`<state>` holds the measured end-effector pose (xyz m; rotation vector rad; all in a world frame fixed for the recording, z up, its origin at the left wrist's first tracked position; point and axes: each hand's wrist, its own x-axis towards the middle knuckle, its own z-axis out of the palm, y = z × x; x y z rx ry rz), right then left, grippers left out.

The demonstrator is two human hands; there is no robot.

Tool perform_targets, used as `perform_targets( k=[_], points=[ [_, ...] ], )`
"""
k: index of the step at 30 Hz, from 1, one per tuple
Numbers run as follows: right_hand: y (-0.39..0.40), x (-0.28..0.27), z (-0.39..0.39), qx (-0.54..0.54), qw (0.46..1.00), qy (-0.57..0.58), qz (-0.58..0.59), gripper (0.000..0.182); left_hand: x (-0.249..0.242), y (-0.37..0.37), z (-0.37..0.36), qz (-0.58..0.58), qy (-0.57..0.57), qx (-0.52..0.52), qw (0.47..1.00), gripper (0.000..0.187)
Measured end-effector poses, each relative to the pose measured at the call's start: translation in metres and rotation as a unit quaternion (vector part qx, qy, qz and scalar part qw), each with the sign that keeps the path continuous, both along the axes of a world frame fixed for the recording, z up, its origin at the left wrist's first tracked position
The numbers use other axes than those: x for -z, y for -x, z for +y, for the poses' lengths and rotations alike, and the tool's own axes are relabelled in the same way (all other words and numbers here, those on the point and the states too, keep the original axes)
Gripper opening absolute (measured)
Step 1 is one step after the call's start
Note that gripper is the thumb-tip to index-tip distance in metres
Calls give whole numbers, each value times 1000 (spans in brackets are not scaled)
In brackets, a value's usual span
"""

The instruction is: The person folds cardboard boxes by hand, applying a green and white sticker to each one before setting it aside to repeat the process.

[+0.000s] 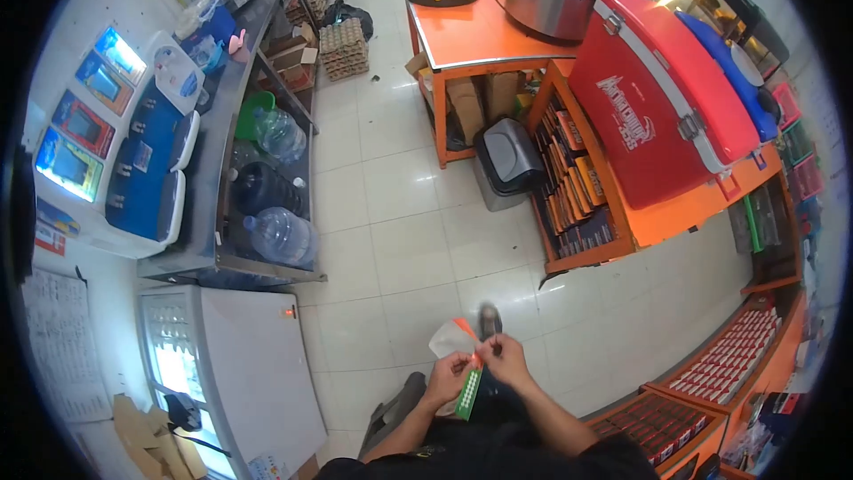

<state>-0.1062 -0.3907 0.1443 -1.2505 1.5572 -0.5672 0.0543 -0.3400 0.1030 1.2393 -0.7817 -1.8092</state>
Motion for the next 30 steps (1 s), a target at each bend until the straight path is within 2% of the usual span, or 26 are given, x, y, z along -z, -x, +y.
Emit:
perform_targets(
  k=[3,4,5,6,8,9,10,11,12,13,15,16,18,20,21,22,25,27,29,30],
  points=[
    [-20,-5,-74,-16,999,-30,-39,21,-11,-22,-69,-9,-4,-34,999,19],
    [-24,-4,-101,-36,992,-4,-124,21,-7,-28,-96,-2,2,-60,998,20],
    [-25,-2,-130,-57,977,23,-206,21,-4,-35,-124,-60,-4,-71,996,21],
    [-25,5,-161,-62,976,28,-208,21,7,-43,-154,-62,2,-76,995,21],
    [-29,27,-219,-30,965,-65,-251,24,24,-65,-208,-91,-7,-172,981,25],
    [-30,30,-255,-19,961,-78,-263,23,21,-76,-246,-91,6,-183,979,25],
    [-24,34,-307,-33,961,-65,-266,23,16,-92,-286,-171,9,-202,964,24],
    [-23,27,-348,-108,987,-1,-117,24,9,-108,-308,-258,-5,-212,943,24],
    [-24,22,-367,-179,982,47,30,26,-3,-122,-331,-235,33,-249,939,23],
    [-26,28,-393,-154,986,62,9,27,-10,-134,-364,-208,74,-289,931,23],
    [-32,16,-468,-128,988,82,-19,26,-18,-166,-415,-230,111,-285,924,4],
    [-38,0,-504,-129,988,81,-33,24,-31,-173,-439,-229,108,-286,924,4],
    [-53,-33,-571,-161,983,86,1,24,-58,-184,-497,-166,164,-393,889,13],
    [-68,-52,-644,-191,977,90,34,24,-57,-201,-546,-135,207,-422,872,17],
    [-77,-57,-683,-228,964,133,44,27,-56,-210,-570,-108,246,-446,854,21],
    [-88,-59,-718,-262,948,172,52,29,-58,-218,-594,-109,244,-445,855,21],
    [-127,-50,-821,-233,941,198,145,32,-64,-252,-661,-107,268,-421,860,16],
    [-149,-41,-896,-235,934,203,174,34,-71,-275,-716,-169,262,-388,867,11],
    [-161,-18,-985,-199,865,337,313,42,-83,-295,-780,-157,284,-375,868,9],
    [-163,6,-1033,-138,865,331,350,56,-87,-304,-798,-155,281,-364,874,7]
  ],
)
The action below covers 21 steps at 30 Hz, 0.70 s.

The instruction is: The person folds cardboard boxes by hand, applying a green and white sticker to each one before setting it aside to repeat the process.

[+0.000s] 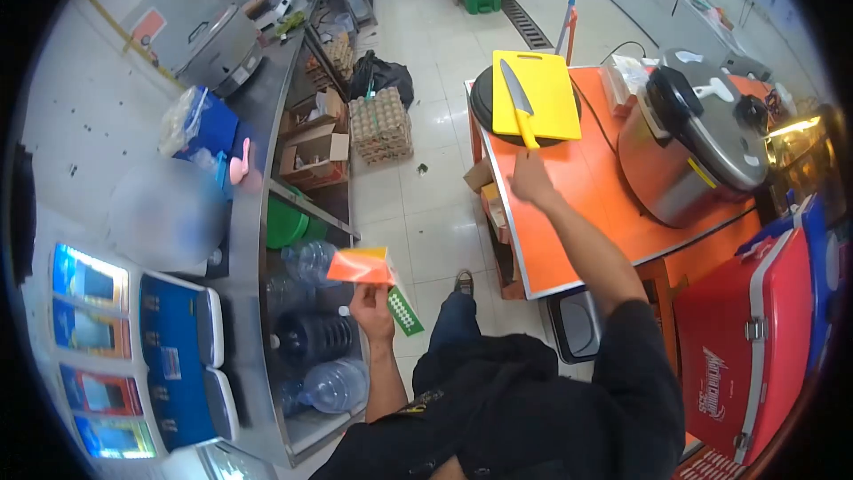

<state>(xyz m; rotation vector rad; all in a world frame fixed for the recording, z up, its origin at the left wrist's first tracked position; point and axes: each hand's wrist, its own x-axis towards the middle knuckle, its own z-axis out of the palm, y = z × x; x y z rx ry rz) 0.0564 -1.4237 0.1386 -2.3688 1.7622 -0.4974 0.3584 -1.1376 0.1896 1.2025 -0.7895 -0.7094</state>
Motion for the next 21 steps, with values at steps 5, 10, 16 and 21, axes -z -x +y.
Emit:
perform_targets(
  k=[5,10,16,21],
  points=[
    [0,15,-123,171,978,-96,64,63,-48,-28,-127,-8,38,51,998,20],
    [48,10,-147,156,983,-70,-62,47,-77,-32,-220,-31,-9,147,989,24],
    [104,-264,-22,-65,992,-63,-87,29,-111,-6,-286,-25,7,238,971,24],
    [125,-367,75,-60,993,-92,-46,31,-148,36,-306,-58,2,295,954,22]
  ],
)
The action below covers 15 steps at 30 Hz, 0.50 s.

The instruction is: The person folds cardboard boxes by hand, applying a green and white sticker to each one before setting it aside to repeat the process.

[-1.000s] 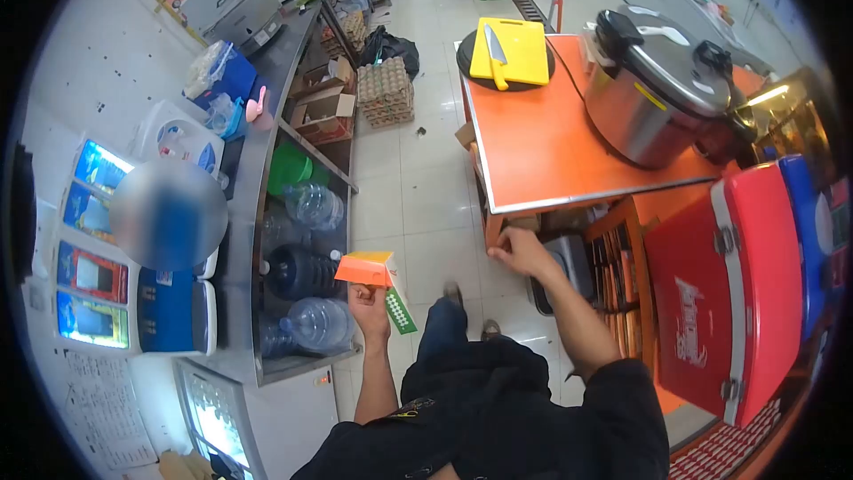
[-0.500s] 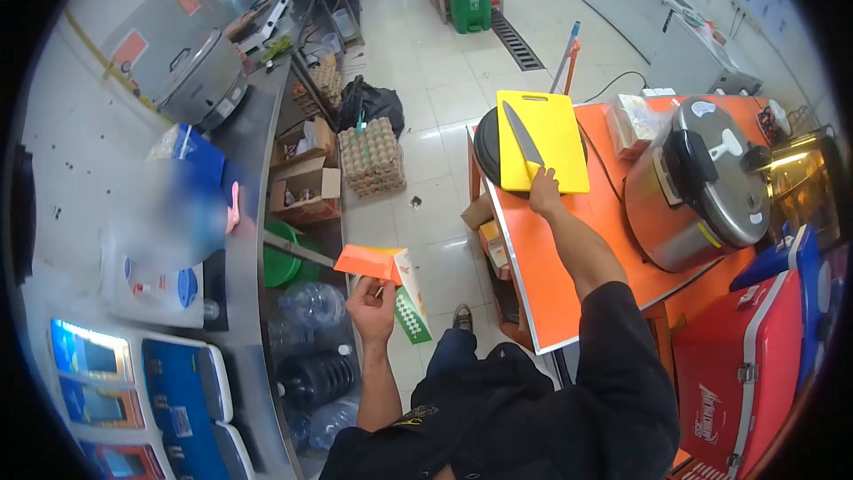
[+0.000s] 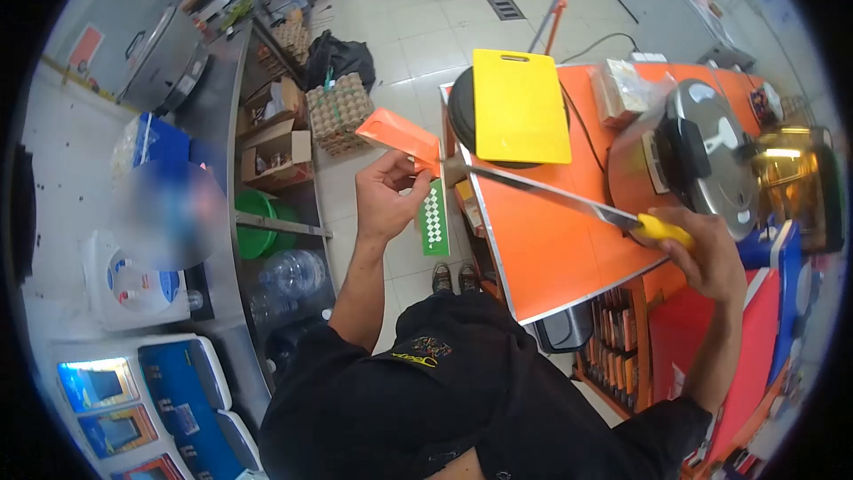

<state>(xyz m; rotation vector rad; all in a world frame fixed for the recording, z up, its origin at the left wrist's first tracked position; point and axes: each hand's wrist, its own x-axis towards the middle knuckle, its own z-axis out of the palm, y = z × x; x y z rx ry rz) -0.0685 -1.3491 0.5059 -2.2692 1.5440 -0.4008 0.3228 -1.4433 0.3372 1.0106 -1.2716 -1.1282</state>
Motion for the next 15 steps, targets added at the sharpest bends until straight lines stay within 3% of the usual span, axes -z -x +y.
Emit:
perform_targets(
  k=[5,12,15],
  points=[
    [14,-16,43,16,995,16,97,36,-18,36,-2,33,26,77,996,22],
    [41,-18,86,79,995,-1,67,32,-23,54,-1,36,48,190,980,24],
    [51,-15,101,107,987,42,116,31,-29,60,-1,29,45,219,974,26]
  ],
)
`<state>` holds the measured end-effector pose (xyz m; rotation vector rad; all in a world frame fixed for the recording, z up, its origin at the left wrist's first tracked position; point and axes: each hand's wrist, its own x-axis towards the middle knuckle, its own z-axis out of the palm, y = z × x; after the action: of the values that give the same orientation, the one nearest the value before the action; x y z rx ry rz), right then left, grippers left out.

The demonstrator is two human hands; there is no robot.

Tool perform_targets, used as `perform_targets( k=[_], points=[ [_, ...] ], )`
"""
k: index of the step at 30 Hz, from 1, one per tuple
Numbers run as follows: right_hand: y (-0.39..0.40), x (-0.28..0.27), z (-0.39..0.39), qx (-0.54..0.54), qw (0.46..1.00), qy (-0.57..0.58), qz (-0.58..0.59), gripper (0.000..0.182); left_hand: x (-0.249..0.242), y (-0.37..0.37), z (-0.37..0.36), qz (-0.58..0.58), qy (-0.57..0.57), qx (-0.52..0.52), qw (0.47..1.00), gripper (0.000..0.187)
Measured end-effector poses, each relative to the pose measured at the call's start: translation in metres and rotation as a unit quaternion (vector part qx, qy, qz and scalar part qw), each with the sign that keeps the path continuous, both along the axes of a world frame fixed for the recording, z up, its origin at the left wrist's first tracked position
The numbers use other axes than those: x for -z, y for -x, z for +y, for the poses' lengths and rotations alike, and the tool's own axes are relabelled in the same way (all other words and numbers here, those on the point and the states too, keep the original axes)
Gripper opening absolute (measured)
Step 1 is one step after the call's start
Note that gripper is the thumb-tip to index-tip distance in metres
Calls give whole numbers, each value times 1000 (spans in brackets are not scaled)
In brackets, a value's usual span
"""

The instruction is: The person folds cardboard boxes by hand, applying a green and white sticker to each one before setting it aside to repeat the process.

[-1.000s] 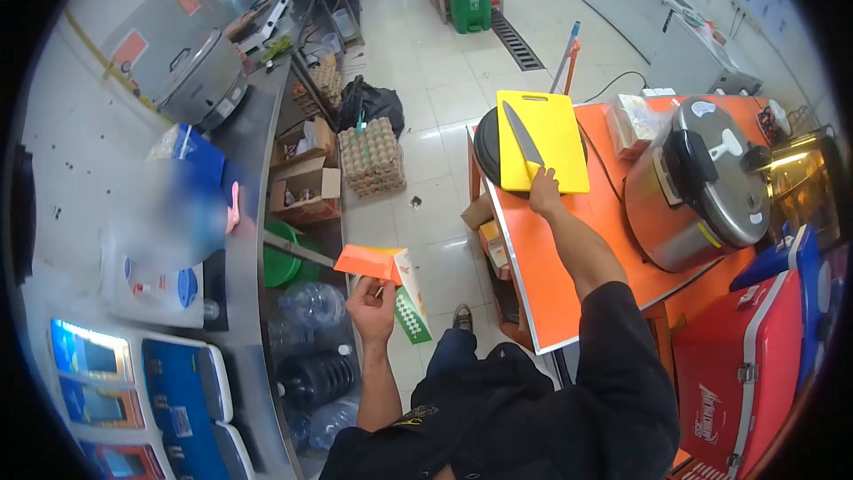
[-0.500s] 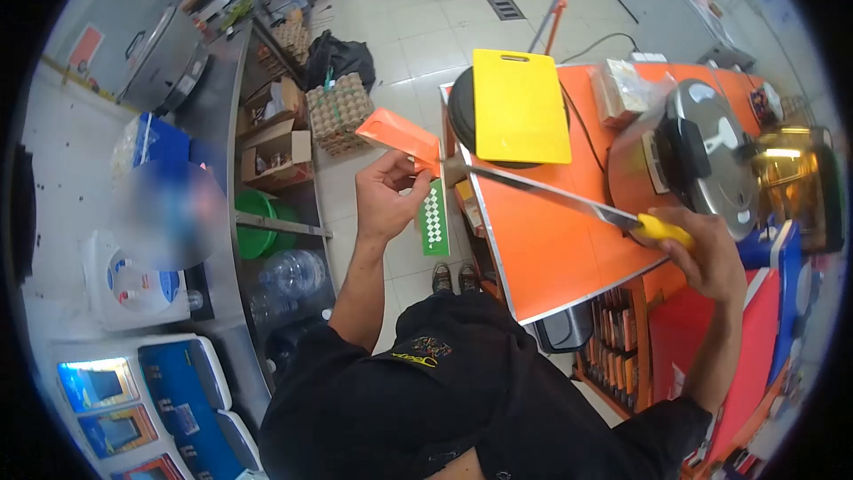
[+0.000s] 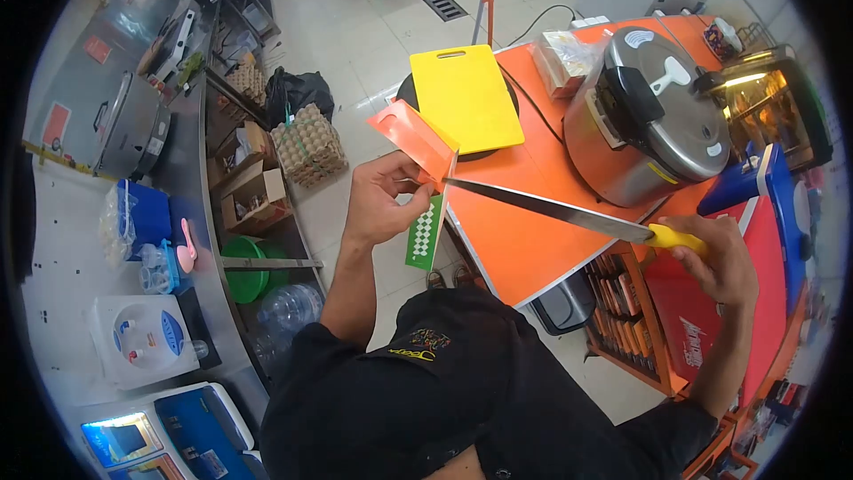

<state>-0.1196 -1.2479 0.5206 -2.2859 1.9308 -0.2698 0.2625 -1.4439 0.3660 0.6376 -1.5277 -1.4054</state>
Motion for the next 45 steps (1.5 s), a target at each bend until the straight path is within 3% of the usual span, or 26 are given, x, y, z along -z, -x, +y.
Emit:
perform_targets(
  k=[2,12,14,18,23,25,30,35,41,45],
  points=[
    [2,-1,6,43,998,-37,-5,32,-1,2,0,-9,1,13,1000,27],
    [-12,-27,5,63,991,-103,-51,34,-18,10,-2,-110,33,83,990,28],
    [-29,-35,7,16,996,-35,82,36,-16,12,-2,-119,22,69,990,29],
    [-62,-44,10,26,997,-18,71,39,-8,18,-5,-172,7,41,984,35],
    [-105,-54,19,49,973,-35,224,46,9,26,-11,-213,8,6,977,34],
    [-114,-53,19,42,974,-35,221,47,15,30,-14,-160,-25,-22,986,33],
    [-129,-47,24,25,971,-43,235,49,17,40,-16,-169,-42,-60,983,32],
    [-135,-33,25,-47,941,-1,334,49,28,45,-22,-131,-53,-102,985,29],
    [-144,-16,22,-69,915,69,391,50,45,49,-30,-20,-145,-111,983,33],
    [-152,-13,20,-73,915,77,390,51,45,54,-29,32,-180,-135,974,24]
  ],
)
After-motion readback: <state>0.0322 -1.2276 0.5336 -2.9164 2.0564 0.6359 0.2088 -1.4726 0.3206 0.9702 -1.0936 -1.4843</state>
